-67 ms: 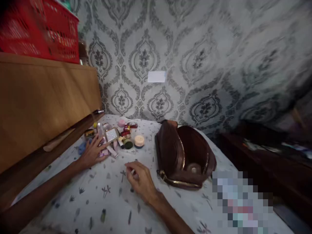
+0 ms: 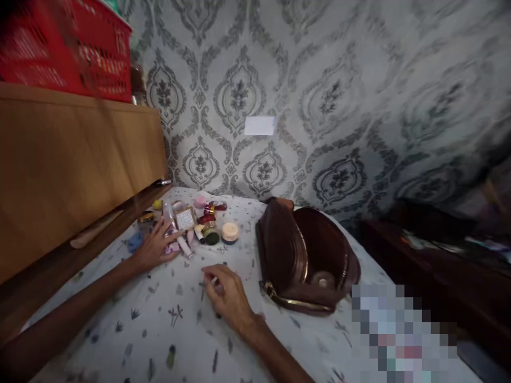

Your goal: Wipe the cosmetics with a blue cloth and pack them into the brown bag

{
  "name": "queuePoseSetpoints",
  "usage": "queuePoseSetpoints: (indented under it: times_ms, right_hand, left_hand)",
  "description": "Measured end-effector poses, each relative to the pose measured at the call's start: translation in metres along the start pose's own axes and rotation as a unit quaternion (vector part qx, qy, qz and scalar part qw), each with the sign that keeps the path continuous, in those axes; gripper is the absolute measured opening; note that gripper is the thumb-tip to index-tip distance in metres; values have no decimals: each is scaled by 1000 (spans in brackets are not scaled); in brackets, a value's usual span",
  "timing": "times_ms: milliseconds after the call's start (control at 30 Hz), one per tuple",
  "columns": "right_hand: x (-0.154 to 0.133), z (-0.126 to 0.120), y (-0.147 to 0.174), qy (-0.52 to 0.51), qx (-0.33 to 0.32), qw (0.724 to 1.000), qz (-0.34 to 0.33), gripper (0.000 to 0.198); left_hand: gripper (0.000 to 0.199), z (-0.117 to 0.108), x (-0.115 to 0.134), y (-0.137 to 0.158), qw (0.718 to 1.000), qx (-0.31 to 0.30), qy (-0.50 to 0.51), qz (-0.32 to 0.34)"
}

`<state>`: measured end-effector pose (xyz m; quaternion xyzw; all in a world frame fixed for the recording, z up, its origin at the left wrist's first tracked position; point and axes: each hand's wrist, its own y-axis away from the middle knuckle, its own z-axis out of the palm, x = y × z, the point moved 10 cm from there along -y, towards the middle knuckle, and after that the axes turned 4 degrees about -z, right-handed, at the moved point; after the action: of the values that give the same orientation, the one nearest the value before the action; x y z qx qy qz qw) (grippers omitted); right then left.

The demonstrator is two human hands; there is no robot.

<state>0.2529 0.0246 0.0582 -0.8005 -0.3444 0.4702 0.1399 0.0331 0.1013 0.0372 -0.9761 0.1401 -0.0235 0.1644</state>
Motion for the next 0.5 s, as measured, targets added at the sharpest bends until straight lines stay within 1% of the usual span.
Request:
queuePoseSetpoints:
  times_ms: [133,233,300,400,500]
  right_hand:
    - [9,17,-2,-3,-5,1000,3,20]
    - [14,20,1,-11,-19,1000,16,19]
    - [16,19,2,-17,-22,999,26,19]
    - [16,18,5,-19,-28,999,31,20]
    - [16,19,8,-10,-32,999,27,22]
  left_hand:
    - [66,2,-10,-22,1000,-9,-1,-2]
    - [77,8,-18,-32,999,-31,0,-18]
    - [82,9,-19,-35,999,-36,-3,-24]
    - [80,5,-16,-36,999,-24,-14,-21]
    - [68,-6,-19,-41,999,6,-26,-31]
